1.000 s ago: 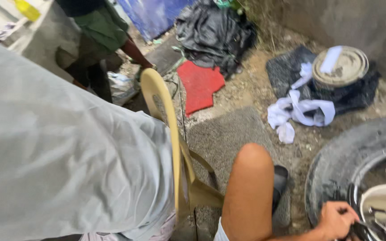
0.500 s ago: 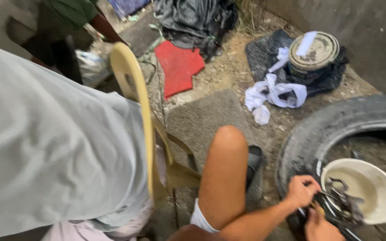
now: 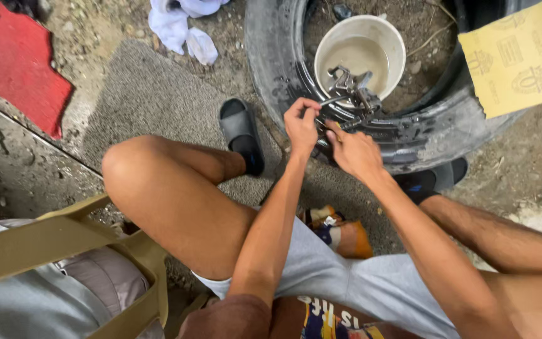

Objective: The person sits on a low stool and sands a chrome motorcycle footrest lever with a piece of sandpaper, rubbing its surfaces repeatedly. They dip the part and their fingers into a water-filled bowl set inside a tire, then continue sanding and wiping the metal by hand.

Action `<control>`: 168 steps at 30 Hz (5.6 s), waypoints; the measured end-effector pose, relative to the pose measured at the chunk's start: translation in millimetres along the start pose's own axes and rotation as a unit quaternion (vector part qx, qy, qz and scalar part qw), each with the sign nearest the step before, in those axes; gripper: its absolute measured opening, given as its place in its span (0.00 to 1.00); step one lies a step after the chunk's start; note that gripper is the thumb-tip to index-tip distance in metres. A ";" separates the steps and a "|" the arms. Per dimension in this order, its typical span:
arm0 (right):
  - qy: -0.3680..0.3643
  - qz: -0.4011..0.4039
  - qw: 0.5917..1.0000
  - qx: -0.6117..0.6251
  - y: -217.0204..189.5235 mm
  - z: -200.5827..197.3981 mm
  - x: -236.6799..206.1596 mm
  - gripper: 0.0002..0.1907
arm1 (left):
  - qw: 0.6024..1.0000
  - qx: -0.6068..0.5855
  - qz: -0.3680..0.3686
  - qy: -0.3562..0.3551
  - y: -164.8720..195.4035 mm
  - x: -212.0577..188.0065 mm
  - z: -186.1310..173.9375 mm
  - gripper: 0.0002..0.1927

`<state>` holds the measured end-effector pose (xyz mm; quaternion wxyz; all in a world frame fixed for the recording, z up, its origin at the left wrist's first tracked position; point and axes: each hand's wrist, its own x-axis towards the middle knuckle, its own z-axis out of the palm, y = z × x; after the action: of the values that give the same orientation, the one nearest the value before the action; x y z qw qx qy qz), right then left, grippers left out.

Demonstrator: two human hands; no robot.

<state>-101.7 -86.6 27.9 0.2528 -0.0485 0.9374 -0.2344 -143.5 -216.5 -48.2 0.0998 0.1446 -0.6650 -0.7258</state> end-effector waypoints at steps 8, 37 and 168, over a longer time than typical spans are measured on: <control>-0.041 0.010 0.999 0.005 3.1 -8.3 11.2 0.23 | 1.000 -0.006 0.008 -0.001 -15.8 5.9 3.8 0.07; -0.072 0.091 0.963 0.242 -12.8 -24.4 19.4 0.26 | 1.000 -0.002 0.010 -0.001 -24.1 12.2 8.2 0.08; 0.062 -0.019 0.978 -0.199 42.6 -36.3 23.1 0.25 | 0.999 -0.034 0.010 -0.004 -29.7 17.2 11.4 0.08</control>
<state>-138.6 -38.8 25.4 0.1747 -0.1012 0.9781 -0.0509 -162.1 -208.8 -78.3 0.1092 0.1321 -0.6419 -0.7474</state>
